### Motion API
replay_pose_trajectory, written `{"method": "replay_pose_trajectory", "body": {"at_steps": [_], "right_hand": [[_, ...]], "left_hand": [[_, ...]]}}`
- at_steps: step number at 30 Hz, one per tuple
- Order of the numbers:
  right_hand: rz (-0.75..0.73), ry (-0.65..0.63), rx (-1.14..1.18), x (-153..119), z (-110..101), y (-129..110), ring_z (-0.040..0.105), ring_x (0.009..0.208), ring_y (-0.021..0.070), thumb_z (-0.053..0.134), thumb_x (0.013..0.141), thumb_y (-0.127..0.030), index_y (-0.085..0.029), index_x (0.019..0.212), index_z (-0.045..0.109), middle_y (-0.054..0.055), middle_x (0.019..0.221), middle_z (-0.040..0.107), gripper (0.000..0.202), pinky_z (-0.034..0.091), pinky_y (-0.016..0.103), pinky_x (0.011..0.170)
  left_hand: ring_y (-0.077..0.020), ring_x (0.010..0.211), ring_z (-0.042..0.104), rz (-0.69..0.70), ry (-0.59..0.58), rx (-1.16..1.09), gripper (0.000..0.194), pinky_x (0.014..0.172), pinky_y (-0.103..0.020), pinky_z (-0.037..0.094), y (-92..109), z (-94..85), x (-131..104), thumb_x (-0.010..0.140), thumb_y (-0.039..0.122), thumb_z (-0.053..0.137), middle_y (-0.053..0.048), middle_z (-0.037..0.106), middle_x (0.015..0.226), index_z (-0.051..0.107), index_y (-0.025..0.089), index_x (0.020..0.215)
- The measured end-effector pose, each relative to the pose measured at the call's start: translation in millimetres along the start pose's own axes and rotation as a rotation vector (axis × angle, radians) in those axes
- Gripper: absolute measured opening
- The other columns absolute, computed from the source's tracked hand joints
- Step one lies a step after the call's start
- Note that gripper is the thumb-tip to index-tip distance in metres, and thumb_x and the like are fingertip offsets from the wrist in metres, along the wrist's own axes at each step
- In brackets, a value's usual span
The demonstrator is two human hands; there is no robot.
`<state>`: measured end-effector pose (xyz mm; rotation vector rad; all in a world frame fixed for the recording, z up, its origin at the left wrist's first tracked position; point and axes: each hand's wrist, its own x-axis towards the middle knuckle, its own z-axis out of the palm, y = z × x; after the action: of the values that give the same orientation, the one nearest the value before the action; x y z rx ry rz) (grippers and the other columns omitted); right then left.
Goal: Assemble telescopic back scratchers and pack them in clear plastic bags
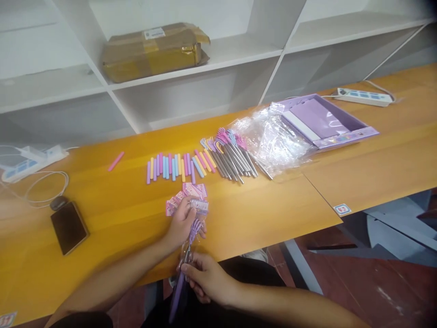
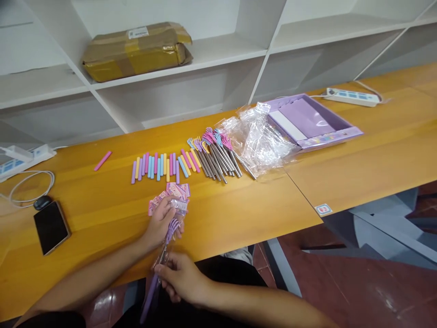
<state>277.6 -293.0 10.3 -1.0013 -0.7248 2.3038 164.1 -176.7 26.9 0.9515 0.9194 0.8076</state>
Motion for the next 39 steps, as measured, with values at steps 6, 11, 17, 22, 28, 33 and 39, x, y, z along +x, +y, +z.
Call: {"method": "replay_pose_trajectory", "body": {"at_steps": [6, 11, 17, 22, 28, 33, 39], "right_hand": [[-0.024, 0.013, 0.063, -8, -1, -2, 0.029, 0.033, 0.0033, 0.078, 0.077, -0.089, -0.017, 0.101, 0.064, -0.013, 0.054, 0.044, 0.078, 0.024, 0.019, 0.031], [-0.027, -0.003, 0.09, -20, -14, -30, 0.017, 0.038, 0.003, 0.076, 0.083, -0.085, -0.019, 0.097, 0.06, -0.016, 0.049, 0.029, 0.069, 0.014, 0.018, 0.036], [0.026, -0.167, -0.119, -30, -10, -15, 0.028, 0.04, 0.0043, 0.068, 0.088, -0.088, -0.018, 0.103, 0.066, -0.014, 0.052, 0.034, 0.072, 0.024, 0.02, 0.041], [-0.417, 0.136, -0.34, -53, -38, -65, 0.047, 0.061, 0.0096, 0.058, 0.102, -0.078, -0.016, 0.093, 0.073, -0.001, 0.072, 0.054, 0.064, 0.038, 0.025, 0.058], [-0.879, 0.89, -0.766, -123, -179, -275, 0.062, 0.085, 0.0167, 0.063, 0.109, -0.043, -0.02, 0.103, 0.078, 0.007, 0.098, 0.071, 0.028, 0.053, 0.032, 0.082], [-0.761, 1.554, -1.013, -147, -307, -422, 0.058, 0.076, 0.0086, 0.057, 0.113, -0.022, -0.004, 0.136, 0.071, 0.023, 0.123, 0.075, 0.033, 0.049, 0.028, 0.077], [-0.519, 1.525, -1.047, -114, -383, -442, 0.055, 0.064, 0.0084, 0.063, 0.107, -0.015, 0.004, 0.109, 0.078, 0.025, 0.098, 0.079, 0.024, 0.047, 0.032, 0.07]], "left_hand": [[-0.0148, 0.059, 0.073, -0.032, -0.004, -0.108, 0.051, 0.051, -0.029, 0.062, -2, -2.5, 2, 0.098, 0.047, 0.074, -0.006, 0.076, 0.111, 0.049, 0.024, 0.136], [-0.017, 0.063, 0.071, -0.045, 0.025, -0.238, 0.05, 0.053, -0.029, 0.061, -3, -7.4, 7, 0.093, 0.047, 0.078, -0.004, 0.077, 0.1, 0.057, 0.021, 0.13], [-0.0163, 0.07, 0.073, -0.053, -0.028, -0.243, 0.041, 0.057, -0.025, 0.061, 5, -11.7, 11, 0.094, 0.043, 0.078, -0.002, 0.072, 0.095, 0.061, 0.019, 0.123], [-0.0225, 0.07, 0.078, -0.031, -0.204, -0.179, 0.044, 0.057, -0.036, 0.066, 7, -16.0, 13, 0.1, 0.052, 0.068, -0.006, 0.076, 0.104, 0.053, 0.022, 0.129], [-0.0234, 0.067, 0.078, -0.057, -0.29, -0.144, 0.039, 0.055, -0.036, 0.066, 1, -17.7, 14, 0.106, 0.052, 0.059, -0.007, 0.076, 0.103, 0.051, 0.024, 0.131], [-0.0232, 0.069, 0.078, -0.07, -0.357, -0.131, 0.036, 0.056, -0.036, 0.067, -5, -18.6, 13, 0.11, 0.05, 0.052, -0.01, 0.076, 0.104, 0.052, 0.022, 0.134], [-0.0235, 0.071, 0.078, -0.089, -0.399, -0.139, 0.037, 0.058, -0.037, 0.067, -9, -24.0, 16, 0.111, 0.05, 0.051, -0.012, 0.075, 0.105, 0.053, 0.022, 0.135]]}}
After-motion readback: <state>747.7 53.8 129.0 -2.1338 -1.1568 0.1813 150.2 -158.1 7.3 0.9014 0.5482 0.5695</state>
